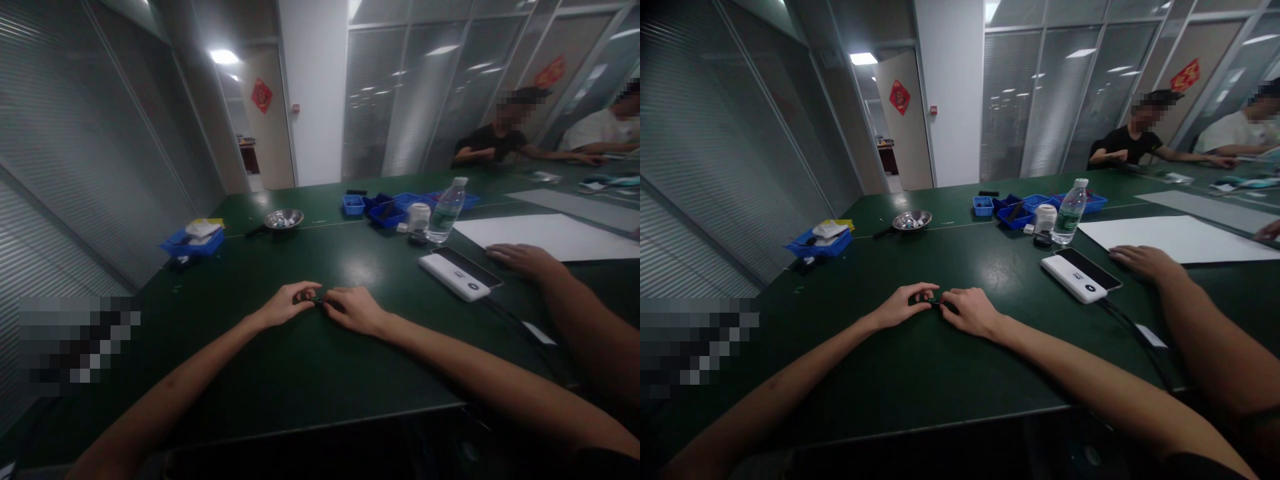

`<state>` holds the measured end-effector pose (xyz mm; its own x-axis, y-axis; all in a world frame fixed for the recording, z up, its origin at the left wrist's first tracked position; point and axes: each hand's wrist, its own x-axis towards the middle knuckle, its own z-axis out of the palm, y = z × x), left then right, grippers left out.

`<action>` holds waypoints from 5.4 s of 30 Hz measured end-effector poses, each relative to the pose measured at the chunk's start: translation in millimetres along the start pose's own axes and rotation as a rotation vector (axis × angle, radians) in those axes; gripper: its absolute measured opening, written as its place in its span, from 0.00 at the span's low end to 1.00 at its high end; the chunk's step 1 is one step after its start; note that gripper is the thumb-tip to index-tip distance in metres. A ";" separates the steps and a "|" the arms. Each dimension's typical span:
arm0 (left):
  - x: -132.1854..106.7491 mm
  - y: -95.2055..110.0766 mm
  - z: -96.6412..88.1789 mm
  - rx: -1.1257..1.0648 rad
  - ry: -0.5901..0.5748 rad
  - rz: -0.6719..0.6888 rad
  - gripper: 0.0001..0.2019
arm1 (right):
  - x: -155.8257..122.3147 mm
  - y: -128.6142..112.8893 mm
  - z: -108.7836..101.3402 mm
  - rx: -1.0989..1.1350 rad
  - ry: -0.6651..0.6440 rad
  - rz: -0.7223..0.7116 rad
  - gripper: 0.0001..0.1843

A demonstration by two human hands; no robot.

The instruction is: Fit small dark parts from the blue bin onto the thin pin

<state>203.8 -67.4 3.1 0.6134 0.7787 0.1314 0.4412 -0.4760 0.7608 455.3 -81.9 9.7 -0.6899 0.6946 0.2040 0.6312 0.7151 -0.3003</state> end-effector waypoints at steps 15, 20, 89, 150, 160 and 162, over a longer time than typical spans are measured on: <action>-0.9 -0.7 0.7 0.014 -0.001 0.006 0.27 | 1.0 0.2 2.4 0.016 0.049 0.092 0.14; 0.3 -0.5 1.8 0.004 0.002 0.032 0.27 | 1.6 1.2 3.9 -0.007 0.039 0.105 0.14; -99.1 -159.6 -164.9 0.881 0.649 -0.710 0.20 | 0.5 -2.8 -3.1 0.023 -0.009 0.146 0.16; -57.9 -166.0 -150.1 0.336 1.084 -0.773 0.15 | 0.8 3.1 0.6 0.028 0.001 0.113 0.16; -58.3 -164.5 -155.3 0.257 1.107 -0.875 0.15 | 1.5 2.9 0.7 0.022 -0.006 0.120 0.16; -58.2 -163.2 -156.0 0.240 1.117 -0.895 0.16 | 1.6 3.2 1.0 0.013 -0.007 0.119 0.16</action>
<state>-6.1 28.7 -29.6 -0.6918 0.6990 0.1810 0.5610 0.3626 0.7442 455.9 -78.6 8.1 -0.6129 0.7739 0.1595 0.7040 0.6265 -0.3344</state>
